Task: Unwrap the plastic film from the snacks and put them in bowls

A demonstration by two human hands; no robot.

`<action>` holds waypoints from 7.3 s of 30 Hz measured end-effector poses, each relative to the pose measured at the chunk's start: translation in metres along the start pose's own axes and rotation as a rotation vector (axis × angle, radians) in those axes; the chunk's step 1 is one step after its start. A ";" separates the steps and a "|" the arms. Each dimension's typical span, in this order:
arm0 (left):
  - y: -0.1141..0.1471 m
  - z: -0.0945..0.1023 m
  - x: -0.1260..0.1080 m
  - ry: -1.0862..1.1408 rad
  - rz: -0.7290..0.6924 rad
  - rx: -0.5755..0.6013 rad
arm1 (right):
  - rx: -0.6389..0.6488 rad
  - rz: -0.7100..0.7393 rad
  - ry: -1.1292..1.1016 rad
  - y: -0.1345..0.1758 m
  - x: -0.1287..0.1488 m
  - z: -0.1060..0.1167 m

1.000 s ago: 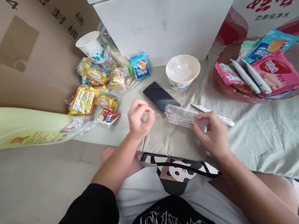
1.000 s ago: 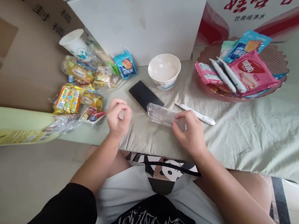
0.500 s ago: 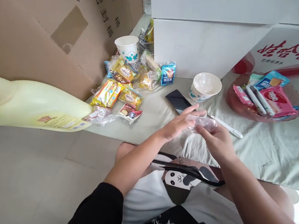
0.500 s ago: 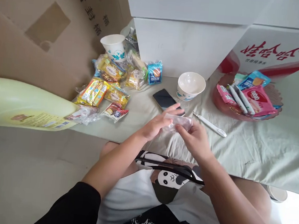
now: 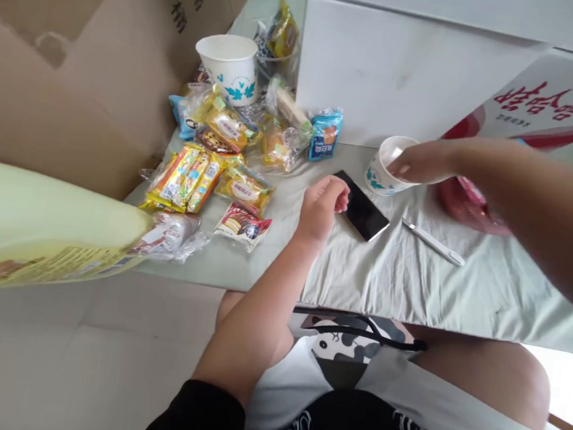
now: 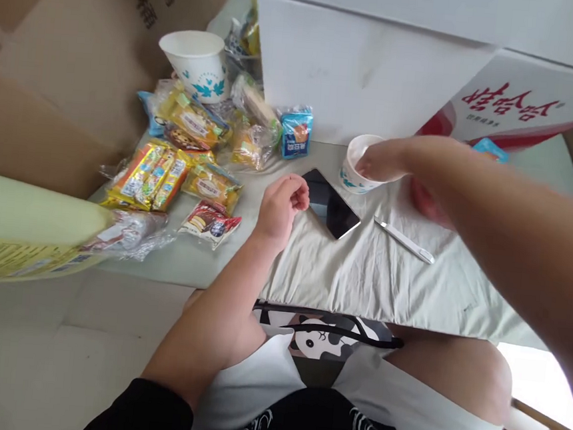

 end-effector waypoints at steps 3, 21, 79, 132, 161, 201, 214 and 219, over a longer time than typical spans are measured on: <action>-0.006 0.009 -0.008 0.095 -0.021 -0.064 | -0.108 0.024 0.149 -0.010 0.039 0.025; 0.005 0.011 0.008 0.333 0.328 0.111 | -0.710 0.332 -0.157 0.094 0.075 -0.032; 0.026 -0.029 0.058 -0.996 -0.539 0.297 | -0.577 0.360 -0.693 0.210 -0.057 -0.093; 0.048 -0.063 0.086 0.037 0.610 0.318 | -0.570 0.231 -0.497 0.185 -0.057 -0.122; 0.042 -0.045 0.054 0.062 0.629 0.425 | -0.537 0.415 -0.544 0.203 -0.082 -0.019; 0.019 -0.008 0.040 -0.595 0.203 0.355 | -0.430 -0.274 -1.503 0.187 -0.112 -0.131; 0.005 0.008 0.007 -0.780 -0.339 0.132 | -0.893 -0.073 -1.321 0.198 -0.123 -0.097; 0.006 0.009 0.003 -0.907 -0.426 0.064 | -0.846 0.011 -1.121 0.199 -0.121 -0.093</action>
Point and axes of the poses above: each hand's wrist, its own y-axis away from the middle knuckle, its own z-axis out of the back of the hand, x = y × z, the point moved 7 cm from there along -y, towards the middle knuckle, and after that the axes turned 2 degrees about y, right-handed, at the moved point
